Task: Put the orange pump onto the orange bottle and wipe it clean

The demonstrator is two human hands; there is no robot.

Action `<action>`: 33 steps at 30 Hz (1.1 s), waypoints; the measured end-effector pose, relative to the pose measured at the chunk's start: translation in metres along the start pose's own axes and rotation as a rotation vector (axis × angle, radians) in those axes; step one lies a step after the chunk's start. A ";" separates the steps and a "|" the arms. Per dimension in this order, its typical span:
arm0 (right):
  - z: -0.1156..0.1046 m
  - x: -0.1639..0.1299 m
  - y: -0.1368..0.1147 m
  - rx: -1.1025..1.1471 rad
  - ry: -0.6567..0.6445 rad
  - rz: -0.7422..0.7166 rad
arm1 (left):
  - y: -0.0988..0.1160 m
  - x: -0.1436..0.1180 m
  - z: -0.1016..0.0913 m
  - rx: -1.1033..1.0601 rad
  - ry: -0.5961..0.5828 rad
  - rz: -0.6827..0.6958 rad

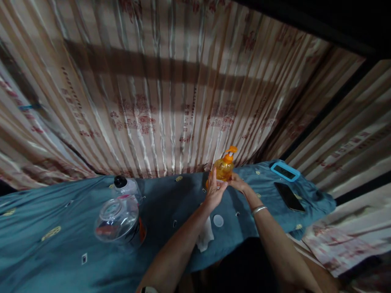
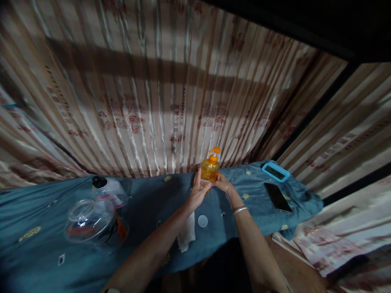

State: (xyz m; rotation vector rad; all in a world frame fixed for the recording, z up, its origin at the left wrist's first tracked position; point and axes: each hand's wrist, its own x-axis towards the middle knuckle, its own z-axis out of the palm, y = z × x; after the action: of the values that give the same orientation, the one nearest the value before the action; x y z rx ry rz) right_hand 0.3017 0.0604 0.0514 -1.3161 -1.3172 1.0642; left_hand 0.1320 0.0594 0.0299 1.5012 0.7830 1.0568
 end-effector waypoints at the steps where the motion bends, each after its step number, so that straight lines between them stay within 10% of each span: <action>1: -0.003 0.000 0.001 -0.005 -0.010 0.006 | 0.000 0.000 0.002 0.010 -0.005 -0.003; 19: -0.010 0.001 -0.002 -0.024 -0.083 0.126 | 0.007 -0.015 0.007 0.044 -0.041 -0.069; 33: 0.009 -0.014 0.033 0.106 0.257 0.098 | -0.016 -0.037 -0.010 0.074 -0.055 -0.019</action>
State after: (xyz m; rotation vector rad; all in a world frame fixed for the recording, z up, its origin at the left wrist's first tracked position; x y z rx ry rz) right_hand 0.2974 0.0485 0.0172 -1.3968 -1.0014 0.9799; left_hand 0.1099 0.0335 0.0071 1.5758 0.8038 0.9770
